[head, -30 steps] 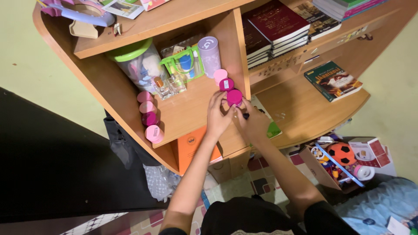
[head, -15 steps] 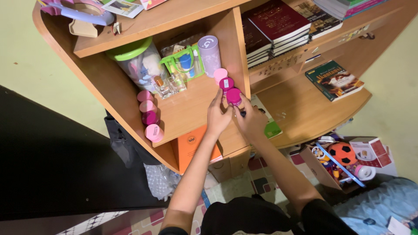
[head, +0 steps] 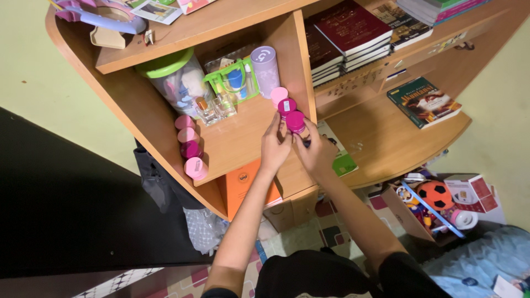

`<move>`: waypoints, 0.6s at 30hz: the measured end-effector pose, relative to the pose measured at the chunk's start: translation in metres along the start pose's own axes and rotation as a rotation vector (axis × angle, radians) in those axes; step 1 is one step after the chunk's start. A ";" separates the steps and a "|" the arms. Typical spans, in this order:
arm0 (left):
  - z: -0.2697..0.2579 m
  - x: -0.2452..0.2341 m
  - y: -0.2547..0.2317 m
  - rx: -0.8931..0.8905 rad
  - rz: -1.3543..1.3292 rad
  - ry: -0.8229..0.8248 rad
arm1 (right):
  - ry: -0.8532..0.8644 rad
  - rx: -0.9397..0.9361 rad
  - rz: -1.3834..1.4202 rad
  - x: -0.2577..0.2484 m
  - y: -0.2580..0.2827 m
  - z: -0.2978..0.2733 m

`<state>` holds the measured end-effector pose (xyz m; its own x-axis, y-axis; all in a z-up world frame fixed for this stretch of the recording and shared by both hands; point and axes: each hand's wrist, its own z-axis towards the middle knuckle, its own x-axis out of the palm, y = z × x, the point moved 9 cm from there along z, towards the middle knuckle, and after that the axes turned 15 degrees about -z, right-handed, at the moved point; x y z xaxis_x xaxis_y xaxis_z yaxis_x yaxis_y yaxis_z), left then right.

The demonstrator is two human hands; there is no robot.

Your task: The person wipes the covers of several books and small containers with a dark cloth. They pick up each item from a cluttered bed, wipe it, and place it on a wooden shelf. The person handles books and pink containers one at a time.

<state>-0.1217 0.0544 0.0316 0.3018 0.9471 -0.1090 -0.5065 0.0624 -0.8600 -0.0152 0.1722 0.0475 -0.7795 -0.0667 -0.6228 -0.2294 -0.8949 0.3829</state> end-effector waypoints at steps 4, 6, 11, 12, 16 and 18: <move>-0.010 -0.004 -0.023 0.154 0.069 -0.033 | 0.036 0.053 -0.018 -0.005 -0.006 -0.008; -0.023 -0.006 -0.031 0.160 0.062 -0.043 | 0.029 0.085 0.092 -0.010 -0.010 -0.018; -0.080 -0.009 -0.039 0.126 -0.014 -0.070 | 0.215 0.182 0.385 0.004 -0.024 -0.054; -0.092 -0.009 -0.033 0.074 -0.031 -0.072 | 0.270 0.202 0.453 0.009 -0.026 -0.061; -0.163 -0.007 0.014 -0.311 -0.192 -0.084 | 0.458 0.268 0.645 0.023 -0.030 -0.103; -0.195 -0.010 0.031 -0.376 -0.348 -0.109 | 0.570 0.281 0.806 0.032 -0.023 -0.122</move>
<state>0.0168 -0.0144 -0.0910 0.3048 0.9190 0.2501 -0.0600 0.2806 -0.9580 0.0359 0.1366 -0.0645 -0.3863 -0.8675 -0.3134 0.0540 -0.3605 0.9312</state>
